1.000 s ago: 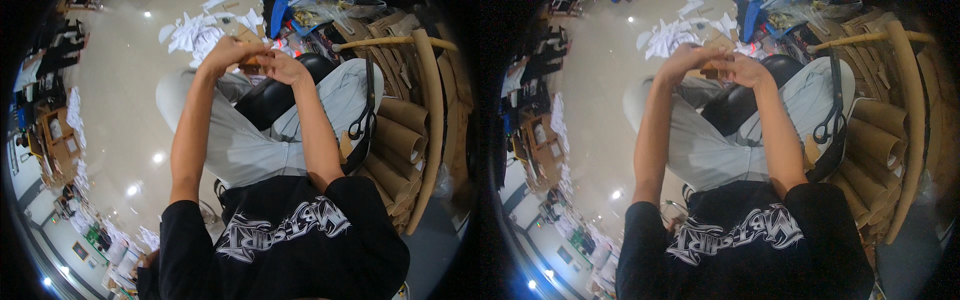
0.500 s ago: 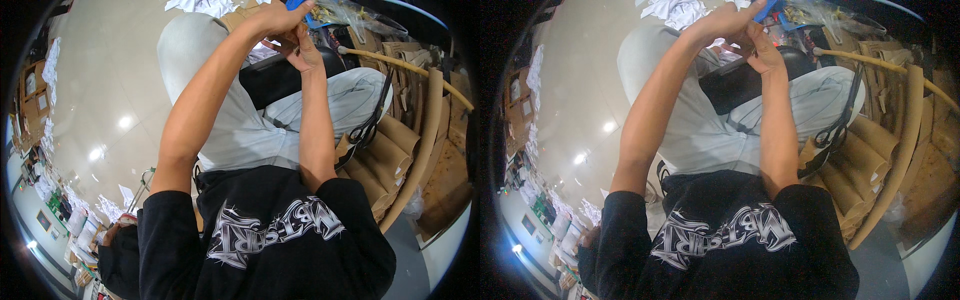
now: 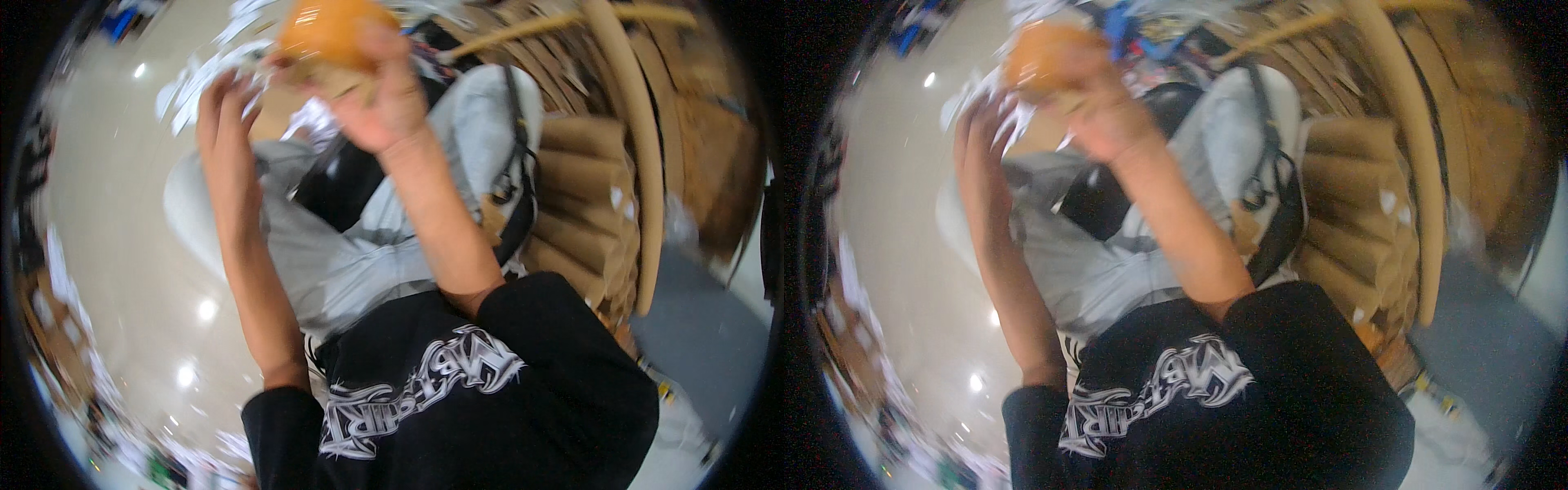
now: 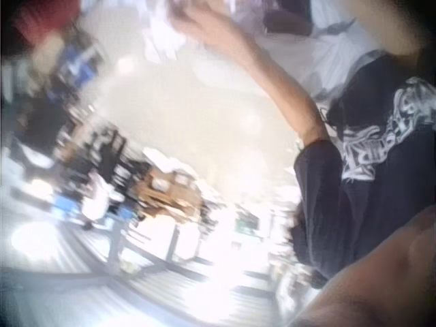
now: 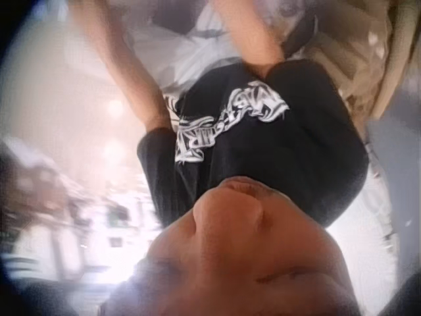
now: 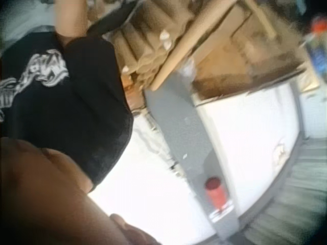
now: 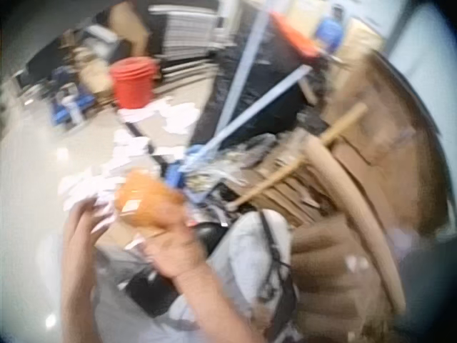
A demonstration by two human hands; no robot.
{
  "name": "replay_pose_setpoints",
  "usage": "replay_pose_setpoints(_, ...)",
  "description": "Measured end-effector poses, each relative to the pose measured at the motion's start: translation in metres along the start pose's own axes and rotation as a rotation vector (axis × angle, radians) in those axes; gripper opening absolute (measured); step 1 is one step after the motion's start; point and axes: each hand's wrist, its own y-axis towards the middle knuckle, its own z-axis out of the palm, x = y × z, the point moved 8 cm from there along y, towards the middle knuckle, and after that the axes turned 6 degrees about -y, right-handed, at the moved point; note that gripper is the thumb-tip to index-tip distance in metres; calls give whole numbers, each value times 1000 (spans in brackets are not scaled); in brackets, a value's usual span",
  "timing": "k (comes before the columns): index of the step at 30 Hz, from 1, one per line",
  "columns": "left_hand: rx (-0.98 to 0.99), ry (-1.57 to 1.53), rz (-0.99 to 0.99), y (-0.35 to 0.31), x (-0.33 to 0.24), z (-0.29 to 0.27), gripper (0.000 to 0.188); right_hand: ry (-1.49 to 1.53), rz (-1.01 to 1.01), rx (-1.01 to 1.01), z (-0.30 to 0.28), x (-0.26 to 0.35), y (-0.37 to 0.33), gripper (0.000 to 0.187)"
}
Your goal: The person sits on the floor and uses scissors to cut a small piece of cardboard, then applies tape to form a circular end cap. The person places the cap onto a cardboard tube and repeats the process with additional tubes.
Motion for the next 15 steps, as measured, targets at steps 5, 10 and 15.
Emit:
replay_pose_setpoints(5,374,178,-107,-98,34,75,8,-27,-257,26,25,100,-41,58)
replay_pose_setpoints(10,615,590,121,-199,32,167,54,-273,-438,177,7,231,-106,82)
replay_pose_setpoints(15,809,888,518,-237,18,202,79,-334,-559,6,-41,268,-146,77)
